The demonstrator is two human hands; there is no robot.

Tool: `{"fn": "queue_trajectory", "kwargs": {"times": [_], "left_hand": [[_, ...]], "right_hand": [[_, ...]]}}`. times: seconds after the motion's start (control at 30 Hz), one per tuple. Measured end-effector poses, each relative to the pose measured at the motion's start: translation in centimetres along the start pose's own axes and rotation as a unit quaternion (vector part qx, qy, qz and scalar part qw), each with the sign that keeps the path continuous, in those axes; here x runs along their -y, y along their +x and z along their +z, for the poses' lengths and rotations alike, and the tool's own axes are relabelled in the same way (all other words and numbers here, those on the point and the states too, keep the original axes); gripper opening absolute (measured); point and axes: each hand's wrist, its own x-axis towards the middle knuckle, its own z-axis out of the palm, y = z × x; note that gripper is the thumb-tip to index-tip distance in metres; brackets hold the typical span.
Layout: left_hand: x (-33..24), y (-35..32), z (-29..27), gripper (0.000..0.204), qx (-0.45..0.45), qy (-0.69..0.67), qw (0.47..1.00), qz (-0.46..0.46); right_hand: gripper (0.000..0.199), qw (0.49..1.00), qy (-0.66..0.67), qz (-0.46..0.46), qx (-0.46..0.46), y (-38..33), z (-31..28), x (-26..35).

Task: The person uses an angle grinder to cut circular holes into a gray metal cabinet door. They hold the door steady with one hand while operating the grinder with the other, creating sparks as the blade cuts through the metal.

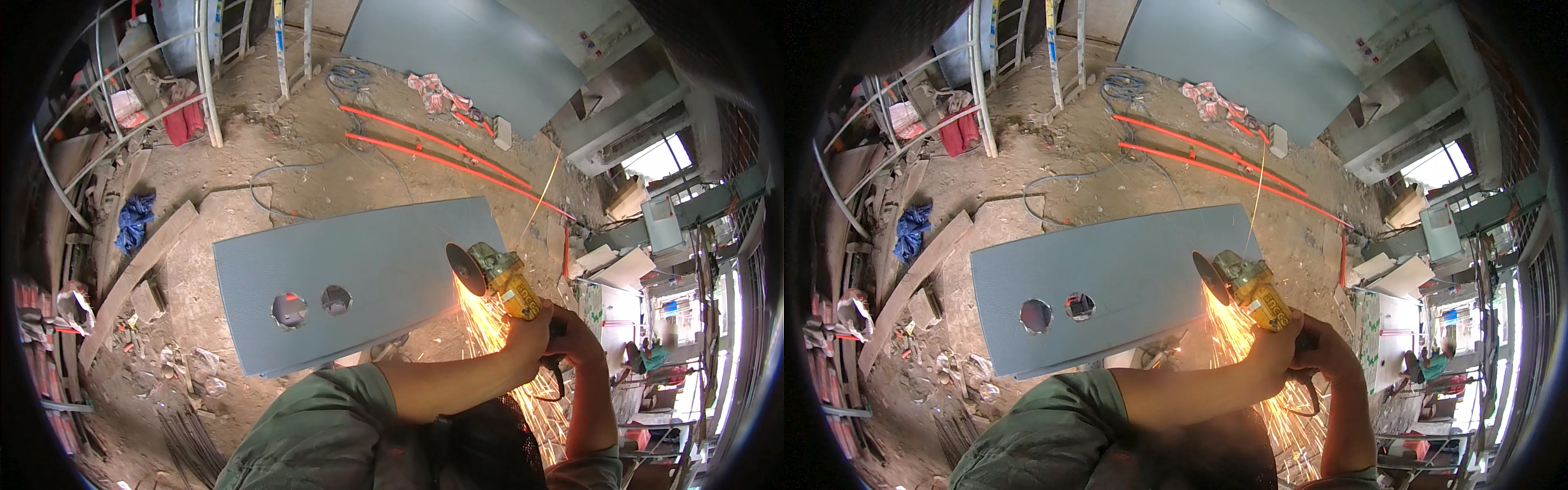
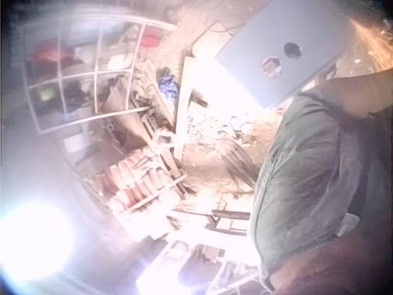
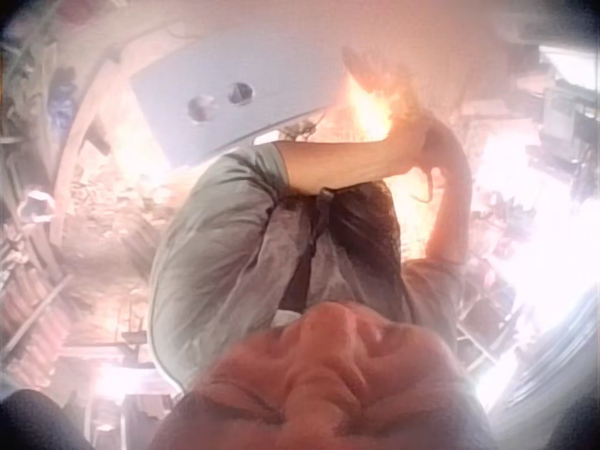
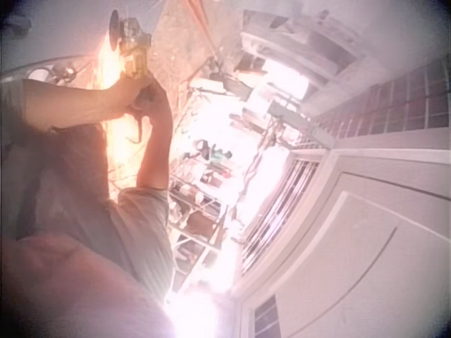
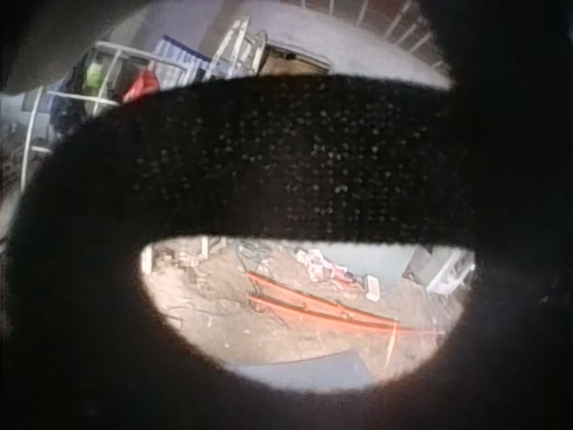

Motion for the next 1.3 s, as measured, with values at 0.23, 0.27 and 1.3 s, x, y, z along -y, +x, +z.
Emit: {"fn": "queue_trajectory", "kwargs": {"times": [0.23, 0.27, 1.3], "left_hand": [[-1.1, -1.8, 1.8, 0.042, -0.067, 0.028, 0.997, 0.016], [-1.1, -2.1, 2.1, 0.043, -0.044, 0.02, 0.999, 0.017], [-1.1, -4.5, 1.2, 0.045, 0.045, -0.156, 0.985, -0.053]], "right_hand": [[0.099, 0.998, -0.043, -0.04, -0.022, -1.4, 1.6, 2.4], [0.101, 0.999, -0.031, -0.037, -0.02, -1.8, 2.0, 3.6], [0.106, 0.923, -0.382, -0.013, -0.048, -3.5, 3.6, 8.3]]}}
